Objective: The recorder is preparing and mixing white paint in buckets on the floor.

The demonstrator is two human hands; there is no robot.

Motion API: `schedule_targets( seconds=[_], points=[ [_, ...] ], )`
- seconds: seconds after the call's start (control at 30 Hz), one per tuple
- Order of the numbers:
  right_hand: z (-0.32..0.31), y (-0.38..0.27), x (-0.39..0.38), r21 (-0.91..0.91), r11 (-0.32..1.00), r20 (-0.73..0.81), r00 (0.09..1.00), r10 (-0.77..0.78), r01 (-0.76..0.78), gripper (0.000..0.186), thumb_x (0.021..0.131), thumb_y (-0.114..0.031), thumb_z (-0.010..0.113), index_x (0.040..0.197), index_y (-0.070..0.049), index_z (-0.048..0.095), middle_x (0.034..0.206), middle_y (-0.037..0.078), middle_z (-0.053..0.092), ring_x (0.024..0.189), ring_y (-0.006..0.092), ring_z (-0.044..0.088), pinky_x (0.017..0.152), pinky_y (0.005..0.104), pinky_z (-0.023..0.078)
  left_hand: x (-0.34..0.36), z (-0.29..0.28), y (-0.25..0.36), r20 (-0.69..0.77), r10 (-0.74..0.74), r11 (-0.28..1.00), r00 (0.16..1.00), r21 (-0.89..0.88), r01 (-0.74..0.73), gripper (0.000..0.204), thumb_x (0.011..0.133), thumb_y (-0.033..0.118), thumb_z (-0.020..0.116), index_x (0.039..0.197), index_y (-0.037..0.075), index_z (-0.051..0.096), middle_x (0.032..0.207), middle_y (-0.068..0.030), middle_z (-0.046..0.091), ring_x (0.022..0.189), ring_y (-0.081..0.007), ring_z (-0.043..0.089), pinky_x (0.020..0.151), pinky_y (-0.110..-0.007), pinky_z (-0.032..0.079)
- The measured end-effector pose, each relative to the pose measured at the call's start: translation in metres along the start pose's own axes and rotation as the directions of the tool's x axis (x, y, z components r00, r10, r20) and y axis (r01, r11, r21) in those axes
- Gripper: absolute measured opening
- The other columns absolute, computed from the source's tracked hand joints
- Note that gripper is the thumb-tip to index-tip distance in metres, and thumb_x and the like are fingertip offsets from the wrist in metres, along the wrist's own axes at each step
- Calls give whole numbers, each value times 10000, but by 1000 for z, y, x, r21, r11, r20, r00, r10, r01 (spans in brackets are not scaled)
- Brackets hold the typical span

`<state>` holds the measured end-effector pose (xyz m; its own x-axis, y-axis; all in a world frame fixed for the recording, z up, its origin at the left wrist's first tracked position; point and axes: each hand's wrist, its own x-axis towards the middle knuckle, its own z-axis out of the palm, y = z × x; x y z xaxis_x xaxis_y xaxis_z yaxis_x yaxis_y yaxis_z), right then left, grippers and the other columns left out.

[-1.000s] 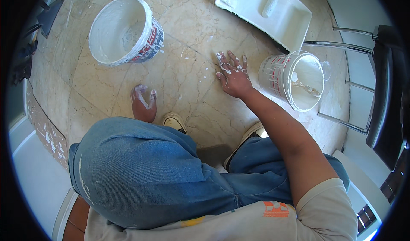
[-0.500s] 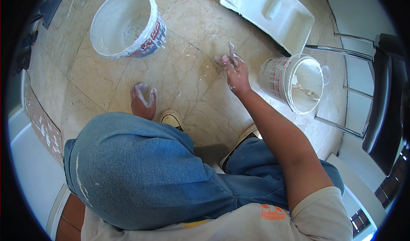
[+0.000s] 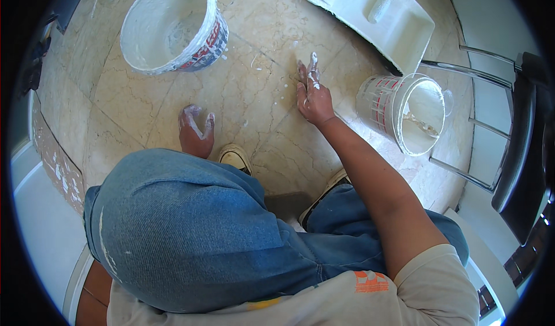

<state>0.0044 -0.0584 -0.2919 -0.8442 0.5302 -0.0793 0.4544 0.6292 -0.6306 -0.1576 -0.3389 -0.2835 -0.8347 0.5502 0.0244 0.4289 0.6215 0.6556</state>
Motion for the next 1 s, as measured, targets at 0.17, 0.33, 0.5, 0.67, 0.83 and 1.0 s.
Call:
schedule_targets(
  seconds=[0.17, 0.33, 0.5, 0.67, 0.83, 1.0],
  points=[
    [0, 0, -7, 334, 941, 8, 999, -53, 47, 596, 951, -96, 488, 1506, -36, 279, 1407, 259, 487, 1054, 482, 630, 859, 436, 560, 3, 6, 3, 11, 6, 1000, 1000, -9, -6, 411, 876, 211, 700, 1165, -20, 521, 1094, -208, 569, 1023, -374, 564, 897, -445, 446],
    [-22, -12, 6, 902, 426, -94, 935, 341, -65, 687, 954, -68, 501, 1521, 34, 128, 1043, 203, 681, 873, 230, 690, 802, 354, 557, 5, -5, 3, -15, -10, 1000, 1000, -14, 10, 363, 894, 164, 686, 1162, -17, 521, 1046, -180, 553, 984, -316, 549, 888, -403, 435],
    [-19, -2, 21, 694, 720, -250, 938, 241, 0, 234, 976, -133, 559, 1113, 54, 584, 904, 136, 688, 781, 174, 658, 661, 291, 495, 1, 5, -1, 0, 31, 999, 1000, -15, -31, 365, 890, 156, 688, 1165, -16, 520, 1057, -176, 553, 985, -309, 549, 888, -398, 437],
    [-3, -7, 8, 345, 938, -234, 969, 77, 9, 199, 984, -175, 575, 978, 20, 612, 770, 56, 598, 672, 122, 554, 635, 294, 466, -3, 5, -3, -19, 46, 998, 999, -45, -47, 372, 884, 149, 694, 1166, -19, 518, 1051, -177, 553, 981, -309, 551, 888, -391, 437],
    [0, -16, 7, 573, 793, -103, 942, 320, -207, 228, 993, -183, 563, 993, 43, 596, 796, 47, 585, 702, 120, 545, 644, 290, 462, -4, -1, 14, -57, 42, 997, 997, -68, -45, 364, 881, 130, 691, 1164, -20, 517, 1044, -174, 551, 975, -306, 552, 885, -387, 438],
    [8, -19, 12, 421, 903, -203, 979, 6, 82, 209, 956, -154, 564, 946, 51, 608, 883, 210, 606, 803, 387, 616, 713, 424, 501, -4, 4, 7, -28, 64, 994, 998, -91, -66, 356, 872, 116, 694, 1152, -20, 522, 1022, -171, 553, 962, -309, 550, 877, -387, 438]
  ],
)
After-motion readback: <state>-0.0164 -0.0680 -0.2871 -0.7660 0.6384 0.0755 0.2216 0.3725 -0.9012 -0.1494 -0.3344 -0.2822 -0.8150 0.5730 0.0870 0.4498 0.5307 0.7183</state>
